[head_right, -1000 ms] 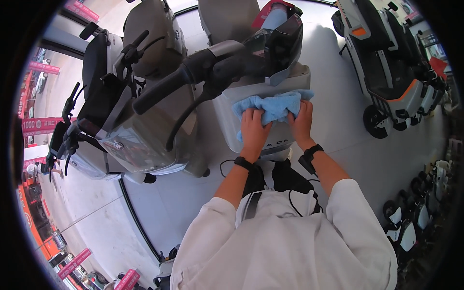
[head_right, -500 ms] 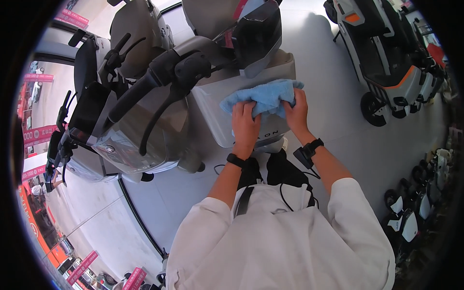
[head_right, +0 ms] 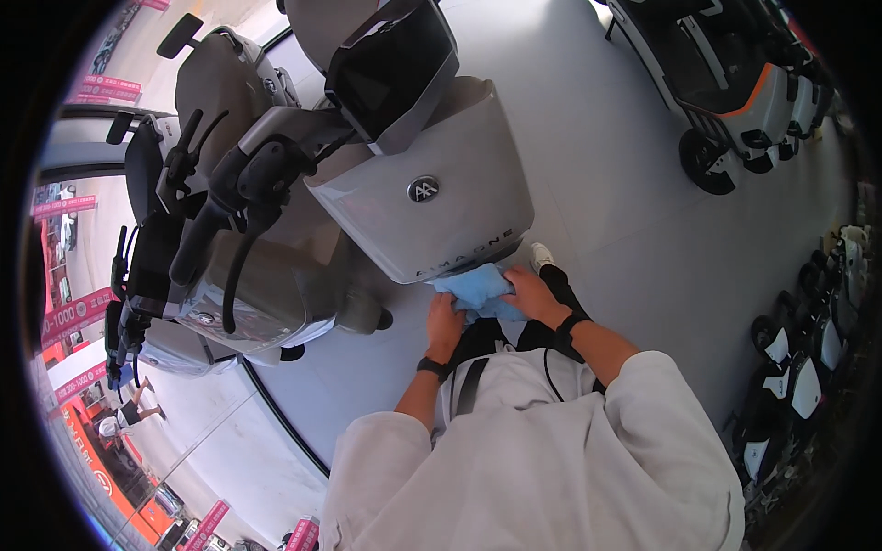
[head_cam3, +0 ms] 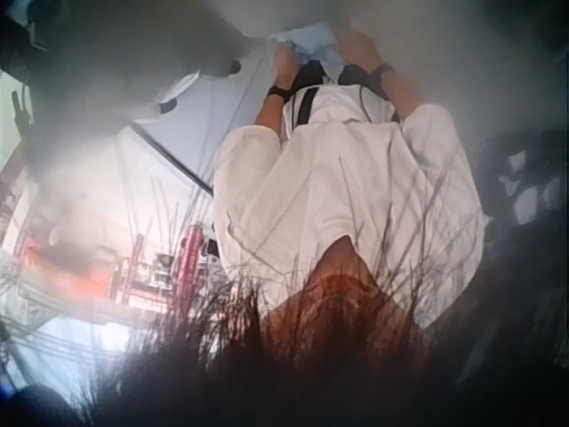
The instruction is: The person is using a blue microfiber cloth to wipe down and clean the surfaces of several electric scooters in a showroom.
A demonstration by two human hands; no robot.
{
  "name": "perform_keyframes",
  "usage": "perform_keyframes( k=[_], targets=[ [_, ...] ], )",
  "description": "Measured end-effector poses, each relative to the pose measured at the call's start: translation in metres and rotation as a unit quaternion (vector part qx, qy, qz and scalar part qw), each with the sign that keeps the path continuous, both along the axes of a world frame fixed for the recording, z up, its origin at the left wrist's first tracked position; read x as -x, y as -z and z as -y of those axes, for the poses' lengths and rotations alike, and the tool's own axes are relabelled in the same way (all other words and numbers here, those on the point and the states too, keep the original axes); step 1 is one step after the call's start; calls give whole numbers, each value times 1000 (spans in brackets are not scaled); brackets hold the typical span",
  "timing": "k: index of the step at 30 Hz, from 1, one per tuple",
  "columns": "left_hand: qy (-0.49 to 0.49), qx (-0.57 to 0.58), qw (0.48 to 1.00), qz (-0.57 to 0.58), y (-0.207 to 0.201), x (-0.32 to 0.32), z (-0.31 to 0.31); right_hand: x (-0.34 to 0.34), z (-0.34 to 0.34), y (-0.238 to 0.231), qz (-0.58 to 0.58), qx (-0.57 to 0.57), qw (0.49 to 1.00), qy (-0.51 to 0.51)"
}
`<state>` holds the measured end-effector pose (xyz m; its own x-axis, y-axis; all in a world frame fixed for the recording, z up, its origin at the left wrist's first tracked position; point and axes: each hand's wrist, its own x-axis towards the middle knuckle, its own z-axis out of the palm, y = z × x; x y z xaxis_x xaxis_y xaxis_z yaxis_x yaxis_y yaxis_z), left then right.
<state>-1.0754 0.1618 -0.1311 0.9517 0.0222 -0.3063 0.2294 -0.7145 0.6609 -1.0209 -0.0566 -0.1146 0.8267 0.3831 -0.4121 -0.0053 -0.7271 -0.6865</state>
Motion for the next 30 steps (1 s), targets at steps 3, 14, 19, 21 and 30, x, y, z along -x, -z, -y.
perform_keyframes(
  k=[3,14,19,21,30],
  targets=[
    [22,18,999,-20,-15,13,18,-6,19,-2,-4,-44,999,3],
    [6,67,997,48,-115,-72,213,-59,201,-102,20,-222,968,118],
    [104,108,986,72,-142,-112,333,-75,324,-142,67,-199,953,220],
    [170,142,971,88,-145,-124,369,-80,363,-153,51,-181,941,280],
    [254,155,951,80,-151,-187,432,-90,418,-153,63,-171,913,365]
  ],
)
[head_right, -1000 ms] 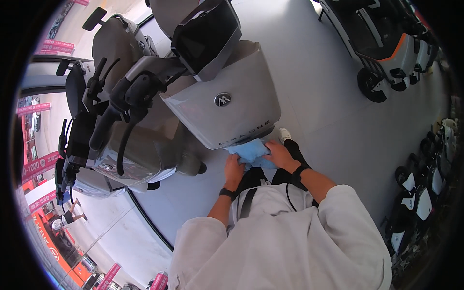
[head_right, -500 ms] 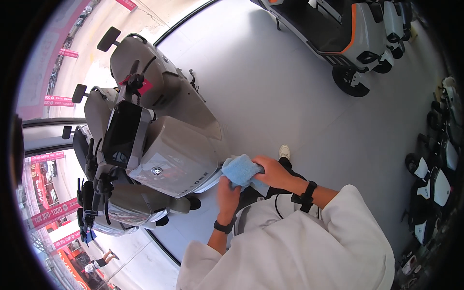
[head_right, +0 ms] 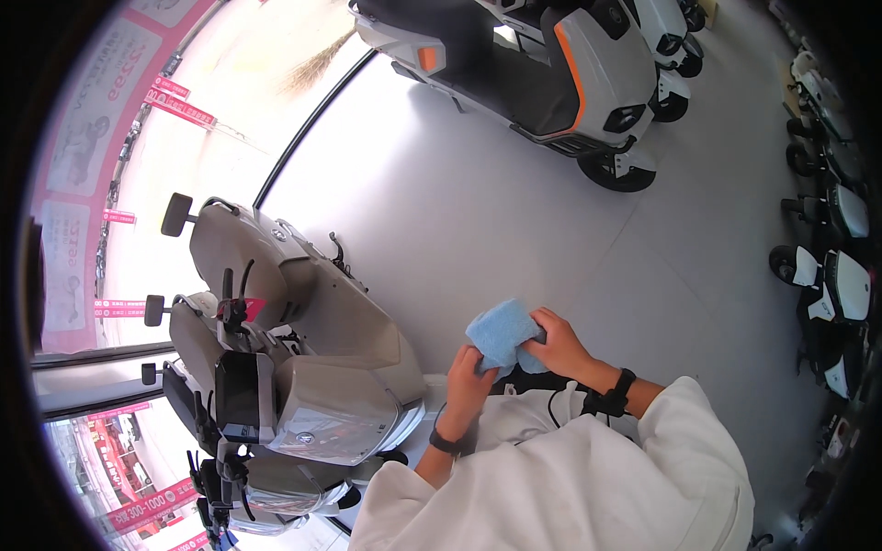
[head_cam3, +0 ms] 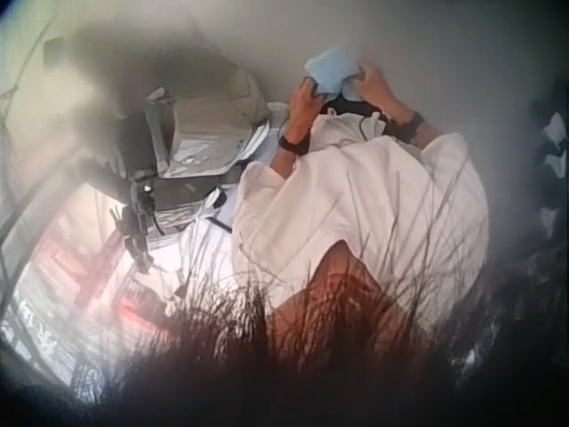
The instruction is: The person is using a blue microfiber cloth to wipe down and clean the surfaces of several electric scooters in a showroom.
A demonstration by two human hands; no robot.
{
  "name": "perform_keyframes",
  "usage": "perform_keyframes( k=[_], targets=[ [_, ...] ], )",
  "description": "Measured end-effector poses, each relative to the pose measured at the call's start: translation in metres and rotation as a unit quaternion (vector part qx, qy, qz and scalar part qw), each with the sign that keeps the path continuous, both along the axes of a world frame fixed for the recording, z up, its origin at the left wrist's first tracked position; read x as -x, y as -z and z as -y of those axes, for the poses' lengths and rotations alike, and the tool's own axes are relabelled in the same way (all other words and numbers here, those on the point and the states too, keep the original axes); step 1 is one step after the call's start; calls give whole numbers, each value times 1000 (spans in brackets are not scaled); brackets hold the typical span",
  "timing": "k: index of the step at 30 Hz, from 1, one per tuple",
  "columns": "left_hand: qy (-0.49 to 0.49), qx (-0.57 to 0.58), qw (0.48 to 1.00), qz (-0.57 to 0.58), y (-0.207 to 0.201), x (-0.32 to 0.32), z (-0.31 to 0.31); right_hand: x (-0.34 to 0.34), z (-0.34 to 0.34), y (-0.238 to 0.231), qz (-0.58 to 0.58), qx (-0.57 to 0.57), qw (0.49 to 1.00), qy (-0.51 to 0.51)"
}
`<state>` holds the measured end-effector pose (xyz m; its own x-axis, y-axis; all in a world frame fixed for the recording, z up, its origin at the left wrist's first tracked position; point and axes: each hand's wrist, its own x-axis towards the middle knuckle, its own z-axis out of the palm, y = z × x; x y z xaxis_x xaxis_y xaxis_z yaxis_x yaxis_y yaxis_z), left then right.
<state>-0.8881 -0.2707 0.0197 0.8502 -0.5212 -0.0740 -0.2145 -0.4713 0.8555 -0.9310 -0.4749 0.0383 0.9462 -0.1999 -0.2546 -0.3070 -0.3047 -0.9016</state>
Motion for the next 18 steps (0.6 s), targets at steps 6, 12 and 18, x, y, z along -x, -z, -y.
perform_keyframes(
  k=[6,12,18],
  targets=[
    [1,31,999,-15,0,-64,24,-53,14,-20,26,12,1000,4],
    [89,55,994,42,-19,-150,85,-92,57,-35,61,24,993,101],
    [172,41,983,42,-23,-192,159,-101,120,-38,61,17,983,171]
  ],
)
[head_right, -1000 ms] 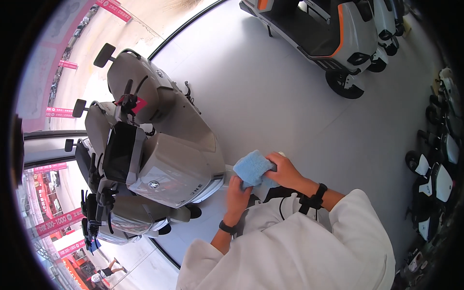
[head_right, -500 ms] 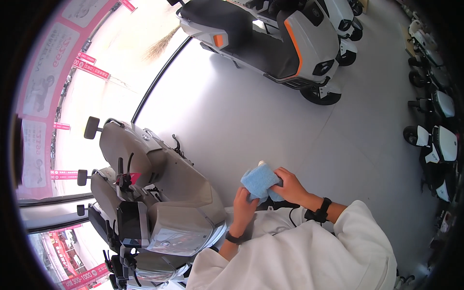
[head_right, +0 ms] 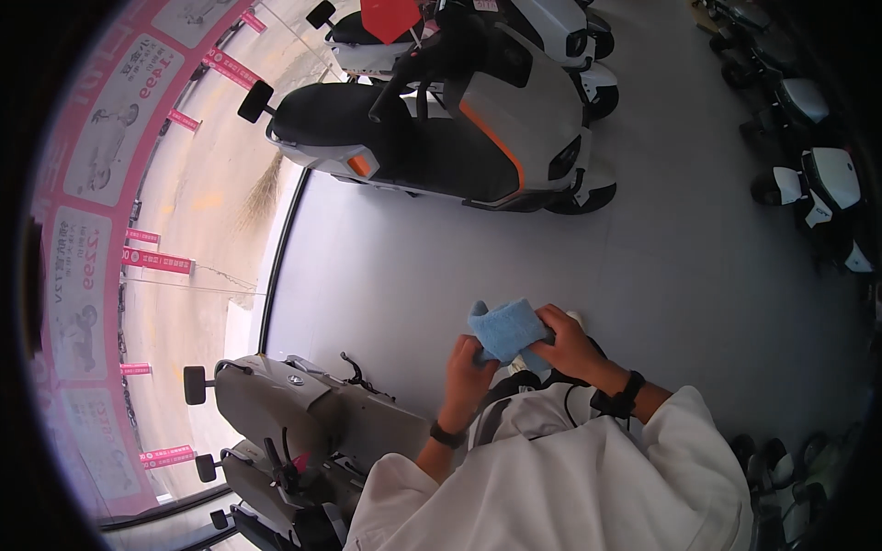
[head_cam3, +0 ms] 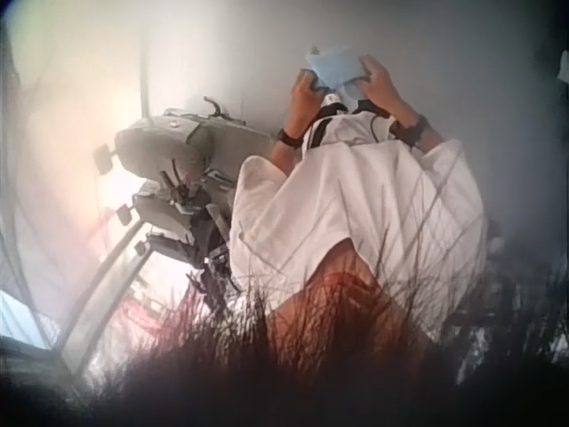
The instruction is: The person is using a blue microfiber cloth to wipe down and clean the surfaces of several electric scooters in a showroom.
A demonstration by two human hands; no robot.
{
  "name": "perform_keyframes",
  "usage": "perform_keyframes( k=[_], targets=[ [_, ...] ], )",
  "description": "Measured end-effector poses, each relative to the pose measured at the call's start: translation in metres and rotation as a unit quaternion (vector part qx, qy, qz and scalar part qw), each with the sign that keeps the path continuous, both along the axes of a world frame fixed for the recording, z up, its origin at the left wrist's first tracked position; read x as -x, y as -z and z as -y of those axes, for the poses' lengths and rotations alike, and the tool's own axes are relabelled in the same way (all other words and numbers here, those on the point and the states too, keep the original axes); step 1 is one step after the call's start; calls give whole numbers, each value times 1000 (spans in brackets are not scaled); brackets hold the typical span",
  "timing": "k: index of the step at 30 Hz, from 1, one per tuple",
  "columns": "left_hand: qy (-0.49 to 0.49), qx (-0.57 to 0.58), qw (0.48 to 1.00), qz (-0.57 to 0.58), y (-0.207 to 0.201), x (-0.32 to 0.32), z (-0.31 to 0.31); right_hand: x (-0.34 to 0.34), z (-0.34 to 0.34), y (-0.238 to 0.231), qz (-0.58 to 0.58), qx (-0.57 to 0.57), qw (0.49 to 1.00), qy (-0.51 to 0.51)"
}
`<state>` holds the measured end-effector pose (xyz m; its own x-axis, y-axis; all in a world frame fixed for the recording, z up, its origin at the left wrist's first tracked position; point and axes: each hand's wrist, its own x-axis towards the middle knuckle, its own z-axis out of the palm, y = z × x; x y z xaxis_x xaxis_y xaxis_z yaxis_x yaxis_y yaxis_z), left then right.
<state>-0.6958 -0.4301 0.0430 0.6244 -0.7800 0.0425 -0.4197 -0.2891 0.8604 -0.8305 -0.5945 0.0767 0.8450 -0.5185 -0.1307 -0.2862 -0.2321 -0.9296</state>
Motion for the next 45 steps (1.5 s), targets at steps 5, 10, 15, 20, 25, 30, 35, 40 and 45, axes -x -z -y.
perform_keyframes(
  k=[5,10,15,20,25,30,35,40,45],
  targets=[
    [33,10,999,-6,4,-10,81,-8,79,13,40,14,998,43],
    [8,27,1000,1,-9,-17,182,-18,176,16,74,8,995,72],
    [-6,71,996,53,-18,-26,277,-27,272,17,83,2,990,116],
    [-61,119,975,175,-40,-66,365,-84,369,-8,146,50,981,116],
    [-140,185,894,384,-94,-141,449,-195,438,-48,262,150,948,99],
    [-220,133,854,452,-111,-218,511,-327,486,-62,361,202,901,133],
    [-239,-35,880,410,-90,-260,543,-418,529,-25,316,254,906,121],
    [-218,-58,895,385,-50,-242,540,-421,529,9,287,67,956,16],
    [-241,-64,879,406,-3,-220,529,-382,512,12,311,138,939,-52]
  ],
)
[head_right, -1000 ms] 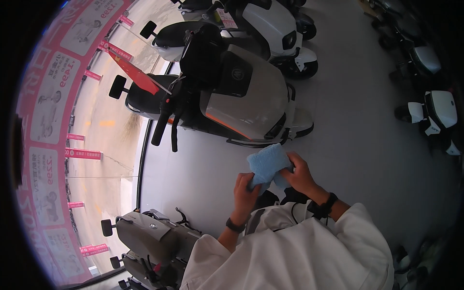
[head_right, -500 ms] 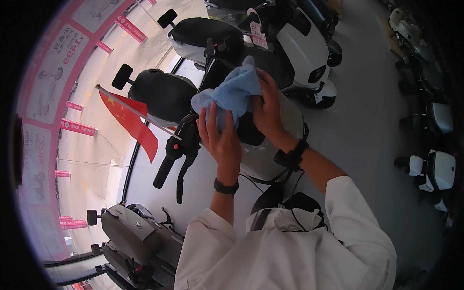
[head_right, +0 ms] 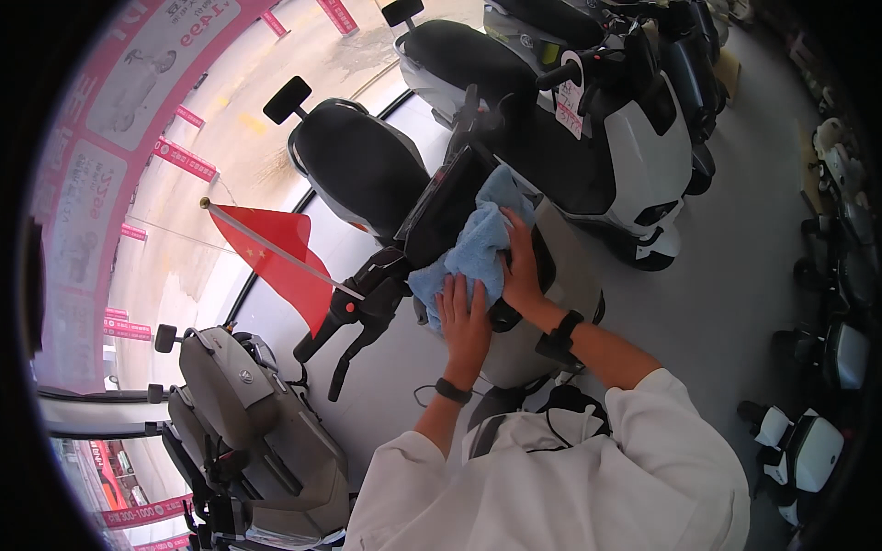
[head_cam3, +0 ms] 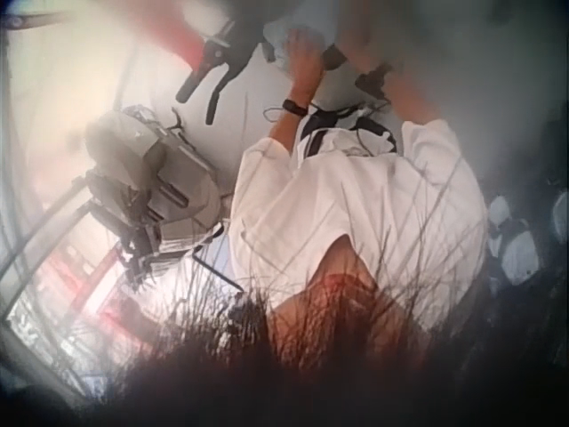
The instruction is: The person is using a blue microfiber cloth to wipe down and clean the surfaces of several electric scooters in a showroom.
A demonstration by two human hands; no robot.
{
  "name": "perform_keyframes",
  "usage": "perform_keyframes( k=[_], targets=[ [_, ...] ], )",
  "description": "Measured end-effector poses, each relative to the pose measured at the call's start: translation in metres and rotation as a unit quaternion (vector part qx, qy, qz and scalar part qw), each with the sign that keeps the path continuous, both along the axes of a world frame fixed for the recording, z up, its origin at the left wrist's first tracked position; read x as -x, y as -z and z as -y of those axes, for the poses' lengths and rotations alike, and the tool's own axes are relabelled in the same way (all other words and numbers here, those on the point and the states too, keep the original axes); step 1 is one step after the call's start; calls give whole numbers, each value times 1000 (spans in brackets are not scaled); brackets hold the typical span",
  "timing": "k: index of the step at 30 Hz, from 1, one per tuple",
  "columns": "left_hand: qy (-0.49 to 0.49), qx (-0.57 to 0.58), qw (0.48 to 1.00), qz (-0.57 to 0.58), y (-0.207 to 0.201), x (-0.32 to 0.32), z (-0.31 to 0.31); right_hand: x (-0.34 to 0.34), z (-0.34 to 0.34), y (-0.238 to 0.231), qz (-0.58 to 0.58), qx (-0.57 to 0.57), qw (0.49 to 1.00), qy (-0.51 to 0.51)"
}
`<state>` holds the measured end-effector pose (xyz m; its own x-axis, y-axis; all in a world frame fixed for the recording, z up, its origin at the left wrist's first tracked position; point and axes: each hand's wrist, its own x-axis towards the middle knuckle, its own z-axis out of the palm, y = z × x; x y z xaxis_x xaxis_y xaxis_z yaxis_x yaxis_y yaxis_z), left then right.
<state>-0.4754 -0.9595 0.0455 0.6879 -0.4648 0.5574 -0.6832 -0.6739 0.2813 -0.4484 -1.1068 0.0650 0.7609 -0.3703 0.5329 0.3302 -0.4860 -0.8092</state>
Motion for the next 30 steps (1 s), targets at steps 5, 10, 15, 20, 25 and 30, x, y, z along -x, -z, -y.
perform_keyframes(
  k=[5,10,15,20,25,30],
  targets=[
    [-63,32,997,13,-43,-15,17,-41,25,-50,78,101,986,-108],
    [-82,5,996,20,-90,-36,69,-75,52,-22,14,-36,998,-46],
    [-75,-37,996,-35,-49,-1,70,-20,51,-2,-147,-144,978,-41],
    [-137,-9,985,-109,35,64,23,21,35,-9,16,147,982,-116],
    [-135,12,986,-99,48,83,26,64,59,48,-1,243,961,-132],
    [-104,14,991,-79,86,122,37,138,82,101,-184,185,962,-87]
  ],
)
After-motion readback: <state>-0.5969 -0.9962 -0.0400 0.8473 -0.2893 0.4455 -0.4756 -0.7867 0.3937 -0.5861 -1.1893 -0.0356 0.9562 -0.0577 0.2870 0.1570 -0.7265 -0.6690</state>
